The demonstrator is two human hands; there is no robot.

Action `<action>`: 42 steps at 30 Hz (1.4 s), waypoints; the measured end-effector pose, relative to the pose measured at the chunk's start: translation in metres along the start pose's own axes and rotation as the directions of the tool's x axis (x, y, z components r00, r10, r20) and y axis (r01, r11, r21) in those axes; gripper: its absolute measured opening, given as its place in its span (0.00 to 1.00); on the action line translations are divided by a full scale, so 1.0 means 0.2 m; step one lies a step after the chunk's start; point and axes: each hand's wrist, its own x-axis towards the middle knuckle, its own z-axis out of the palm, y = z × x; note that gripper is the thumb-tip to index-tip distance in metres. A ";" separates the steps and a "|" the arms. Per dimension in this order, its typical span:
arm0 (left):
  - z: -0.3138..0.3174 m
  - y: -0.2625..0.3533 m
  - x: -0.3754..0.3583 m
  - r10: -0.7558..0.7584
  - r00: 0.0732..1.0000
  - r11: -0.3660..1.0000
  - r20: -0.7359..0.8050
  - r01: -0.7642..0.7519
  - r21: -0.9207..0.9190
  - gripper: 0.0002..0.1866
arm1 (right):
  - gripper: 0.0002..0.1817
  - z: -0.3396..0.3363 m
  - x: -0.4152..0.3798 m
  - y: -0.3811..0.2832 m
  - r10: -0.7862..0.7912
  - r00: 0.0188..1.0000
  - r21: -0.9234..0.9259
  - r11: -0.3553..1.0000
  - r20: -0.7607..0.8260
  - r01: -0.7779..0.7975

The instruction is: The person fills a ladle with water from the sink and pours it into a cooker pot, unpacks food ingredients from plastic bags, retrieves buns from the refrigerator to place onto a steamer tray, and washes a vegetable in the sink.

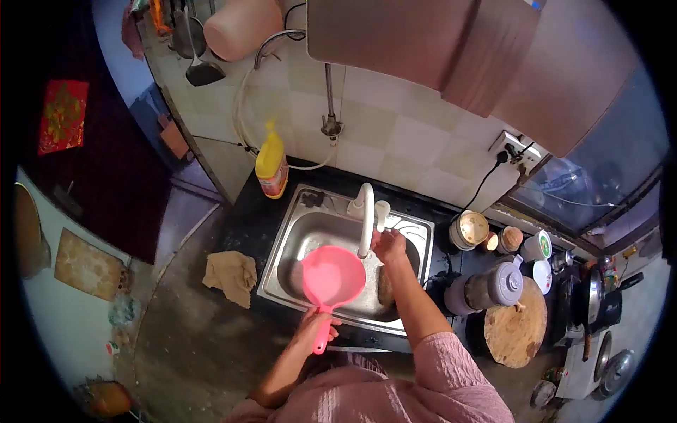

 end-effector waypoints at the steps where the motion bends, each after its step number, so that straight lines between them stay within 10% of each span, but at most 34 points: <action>1: 0.00 0.00 0.02 0.001 1.000 1.000 -0.005 -0.001 -0.002 0.16 | 0.28 0.02 -0.02 -0.02 0.001 0.997 -0.023 1.000 0.073 0.001; 2: 0.00 -0.01 0.05 0.002 1.000 1.000 0.023 -0.001 -0.011 0.16 | 0.24 0.07 -0.01 -0.03 -0.131 0.983 -0.014 0.991 -0.131 0.130; 8: 0.03 0.01 0.17 -0.033 0.984 0.995 0.174 0.048 -0.088 0.16 | 0.14 0.23 -0.35 -0.02 -0.175 0.978 -0.540 0.837 -0.115 0.086; 11: 0.04 0.07 0.22 -0.028 0.983 0.975 0.184 -0.014 0.221 0.21 | 0.13 0.11 -0.44 0.03 -0.265 0.946 -0.678 0.732 -0.188 0.070; 16: 0.09 0.11 0.29 0.094 0.995 0.377 0.012 -0.047 0.925 0.33 | 0.12 -0.06 -0.51 0.23 -0.214 0.962 -0.727 0.687 -0.169 0.025; 20: -0.12 -0.04 0.41 0.402 0.914 -0.081 0.059 -0.029 0.996 0.32 | 0.12 0.08 -0.58 0.34 -0.072 0.987 -0.824 0.560 -0.145 -0.080; 23: -0.16 0.02 0.34 0.416 0.908 0.059 -0.054 0.032 0.998 0.30 | 0.12 0.11 -0.50 0.41 -0.063 0.997 -0.831 0.556 -0.040 0.001; 26: -0.20 0.05 0.34 0.235 0.965 0.619 -0.117 -0.056 0.783 0.28 | 0.15 0.20 -0.48 0.41 -0.103 0.995 -0.824 0.564 -0.002 0.056; 28: -0.25 -0.01 0.41 0.068 0.998 0.929 0.000 -0.063 0.365 0.29 | 0.16 -0.01 -0.35 0.43 -0.296 0.949 -0.932 0.300 0.112 0.204; 30: -0.20 -0.03 0.38 -0.010 0.997 0.988 0.081 -0.003 0.156 0.20 | 0.18 0.05 -0.49 0.43 -0.521 0.839 -0.983 -0.001 0.159 0.186; 35: -0.04 -0.16 0.37 -0.046 0.980 0.984 0.192 0.077 -0.160 0.16 | 0.15 -0.20 -0.60 0.58 -0.729 0.684 -0.982 0.107 0.027 0.154; 37: 0.03 -0.17 0.37 -0.080 0.982 0.976 0.171 0.113 -0.187 0.13 | 0.14 -0.28 -0.60 0.65 -0.559 0.809 -0.962 0.271 -0.178 -0.025; 39: 0.09 -0.15 0.32 -0.085 0.977 0.968 0.194 0.128 -0.218 0.12 | 0.19 0.00 -0.88 0.66 -0.178 0.898 -0.687 0.707 -0.404 -0.169; 40: 0.09 -0.16 0.36 -0.114 0.947 0.956 0.299 0.186 -0.226 0.10 | 0.18 -0.04 -0.90 0.65 0.141 0.959 -0.572 0.777 -0.247 -0.262; 42: 0.04 -0.20 0.42 -0.112 0.952 0.969 0.283 0.168 -0.181 0.09 | 0.19 -0.12 -0.86 0.70 0.260 0.949 -0.453 0.834 -0.180 -0.315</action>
